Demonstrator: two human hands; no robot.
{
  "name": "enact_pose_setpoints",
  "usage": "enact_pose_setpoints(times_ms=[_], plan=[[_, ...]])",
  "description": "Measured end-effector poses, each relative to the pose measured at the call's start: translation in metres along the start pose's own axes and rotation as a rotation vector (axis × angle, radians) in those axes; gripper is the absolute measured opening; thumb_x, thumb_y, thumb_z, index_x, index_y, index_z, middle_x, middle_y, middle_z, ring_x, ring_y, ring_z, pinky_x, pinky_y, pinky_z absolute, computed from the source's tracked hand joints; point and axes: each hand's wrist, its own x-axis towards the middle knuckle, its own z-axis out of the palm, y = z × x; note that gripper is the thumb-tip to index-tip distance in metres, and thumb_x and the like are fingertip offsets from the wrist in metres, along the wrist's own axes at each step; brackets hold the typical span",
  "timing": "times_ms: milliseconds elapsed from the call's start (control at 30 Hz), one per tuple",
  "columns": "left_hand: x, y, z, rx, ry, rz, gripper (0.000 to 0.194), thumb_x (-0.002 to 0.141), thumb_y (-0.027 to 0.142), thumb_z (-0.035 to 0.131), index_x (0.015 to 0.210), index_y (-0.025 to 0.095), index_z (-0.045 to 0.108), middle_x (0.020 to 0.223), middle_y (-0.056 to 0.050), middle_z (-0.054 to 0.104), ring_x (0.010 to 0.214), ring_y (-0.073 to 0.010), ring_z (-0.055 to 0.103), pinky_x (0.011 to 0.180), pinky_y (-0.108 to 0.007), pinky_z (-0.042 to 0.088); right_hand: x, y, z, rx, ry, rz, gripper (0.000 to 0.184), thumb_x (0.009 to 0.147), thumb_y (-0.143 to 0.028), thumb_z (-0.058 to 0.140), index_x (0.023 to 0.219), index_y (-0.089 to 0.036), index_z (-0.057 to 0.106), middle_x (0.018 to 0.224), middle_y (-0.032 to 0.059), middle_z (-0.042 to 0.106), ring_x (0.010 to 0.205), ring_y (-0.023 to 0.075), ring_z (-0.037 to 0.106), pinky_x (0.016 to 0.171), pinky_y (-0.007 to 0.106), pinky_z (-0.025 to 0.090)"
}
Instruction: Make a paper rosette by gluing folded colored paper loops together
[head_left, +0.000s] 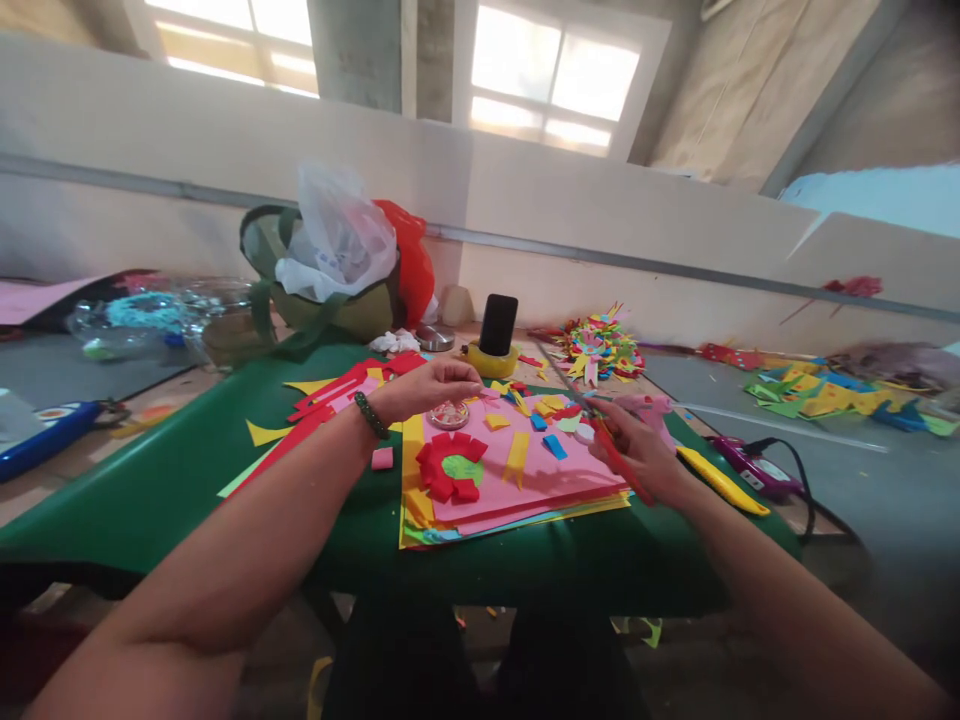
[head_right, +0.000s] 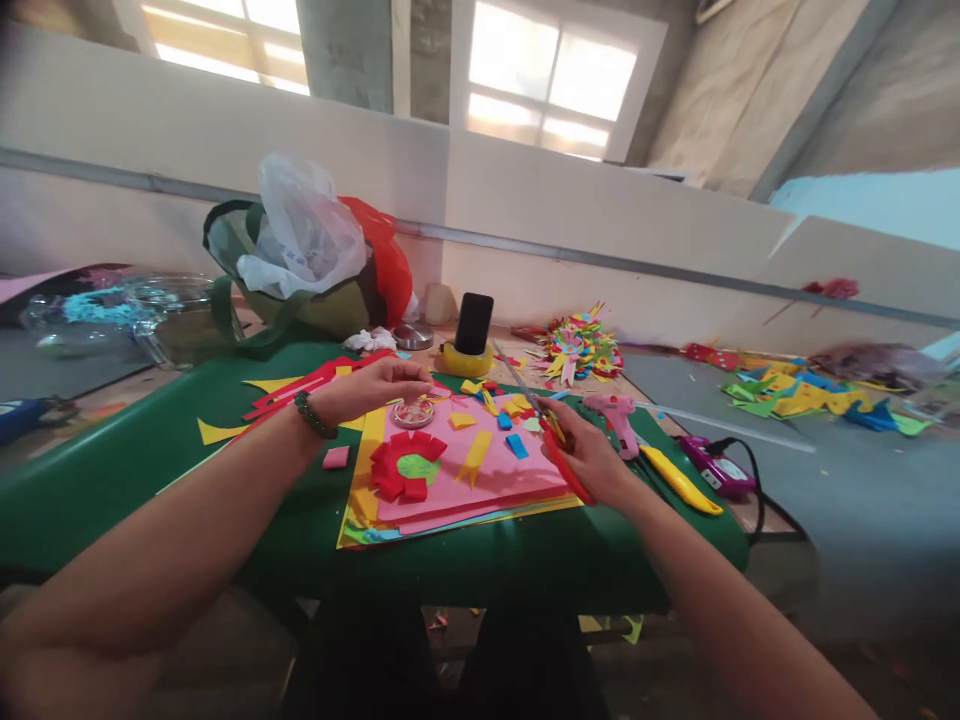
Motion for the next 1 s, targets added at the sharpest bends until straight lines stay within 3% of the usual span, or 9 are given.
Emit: enact_pose_setpoints(times_ms=[133, 300, 433, 533, 667, 800, 1000], plan=[[-0.001, 0.0, -0.001, 0.017, -0.053, -0.012, 0.032, 0.073, 0.047, 0.075, 0.075, 0.016, 0.07, 0.061, 0.001, 0.056, 0.054, -0.0089, 0.041, 0.05, -0.022, 0.029, -0.021, -0.017, -0.008, 0.276, -0.236, 0.03, 0.078, 0.083, -0.064, 0.055, 0.147, -0.022, 0.038, 0.114, 0.0132, 0.066, 0.081, 0.0207, 0.064, 0.072, 0.034, 0.055], [-0.002, 0.001, -0.002, 0.026, -0.044, -0.029, 0.03, 0.074, 0.045, 0.076, 0.079, 0.015, 0.075, 0.065, -0.001, 0.062, 0.057, -0.0105, 0.046, 0.05, -0.023, 0.031, -0.034, -0.035, -0.016, 0.108, -0.318, 0.026, 0.089, 0.074, -0.074, 0.058, 0.144, -0.02, 0.048, 0.135, 0.0161, 0.058, 0.119, 0.0351, 0.058, 0.099, 0.045, 0.049], [-0.002, 0.003, -0.001, 0.009, -0.075, -0.021, 0.028, 0.071, 0.043, 0.078, 0.077, 0.015, 0.076, 0.063, -0.001, 0.062, 0.055, -0.0098, 0.046, 0.05, -0.023, 0.032, -0.035, -0.041, -0.013, 0.007, -0.357, 0.035, 0.09, 0.072, -0.07, 0.063, 0.146, -0.019, 0.049, 0.148, 0.0164, 0.051, 0.133, 0.0402, 0.048, 0.111, 0.051, 0.038], [-0.001, 0.003, 0.001, 0.005, -0.087, -0.016, 0.029, 0.07, 0.043, 0.079, 0.073, 0.015, 0.075, 0.058, 0.0, 0.059, 0.053, -0.0091, 0.044, 0.048, -0.022, 0.032, -0.036, -0.044, -0.009, -0.007, -0.345, 0.031, 0.087, 0.072, -0.068, 0.065, 0.144, -0.02, 0.053, 0.142, 0.0154, 0.056, 0.127, 0.0401, 0.052, 0.105, 0.048, 0.043], [-0.001, 0.001, 0.003, -0.014, -0.056, -0.029, 0.03, 0.071, 0.044, 0.077, 0.071, 0.015, 0.074, 0.057, 0.0, 0.058, 0.052, -0.0086, 0.042, 0.047, -0.022, 0.029, -0.038, -0.043, -0.005, -0.002, -0.312, 0.021, 0.084, 0.075, -0.068, 0.063, 0.143, -0.02, 0.054, 0.117, 0.0125, 0.068, 0.098, 0.0316, 0.063, 0.084, 0.04, 0.051], [-0.002, 0.002, 0.005, -0.027, -0.048, -0.064, 0.03, 0.071, 0.042, 0.077, 0.072, 0.013, 0.073, 0.056, 0.001, 0.055, 0.051, -0.0073, 0.04, 0.047, -0.022, 0.027, -0.038, -0.043, -0.003, 0.019, -0.309, 0.029, 0.082, 0.078, -0.066, 0.061, 0.144, -0.018, 0.052, 0.089, 0.0055, 0.065, 0.074, 0.0214, 0.056, 0.068, 0.032, 0.047], [-0.003, 0.008, 0.01, -0.047, -0.024, -0.115, 0.026, 0.074, 0.037, 0.074, 0.069, 0.012, 0.07, 0.056, 0.003, 0.052, 0.05, -0.0061, 0.038, 0.046, -0.021, 0.027, -0.038, -0.047, -0.003, 0.042, -0.305, 0.021, 0.078, 0.078, -0.061, 0.064, 0.141, -0.016, 0.053, 0.08, 0.0019, 0.056, 0.068, 0.0162, 0.047, 0.061, 0.027, 0.039]])
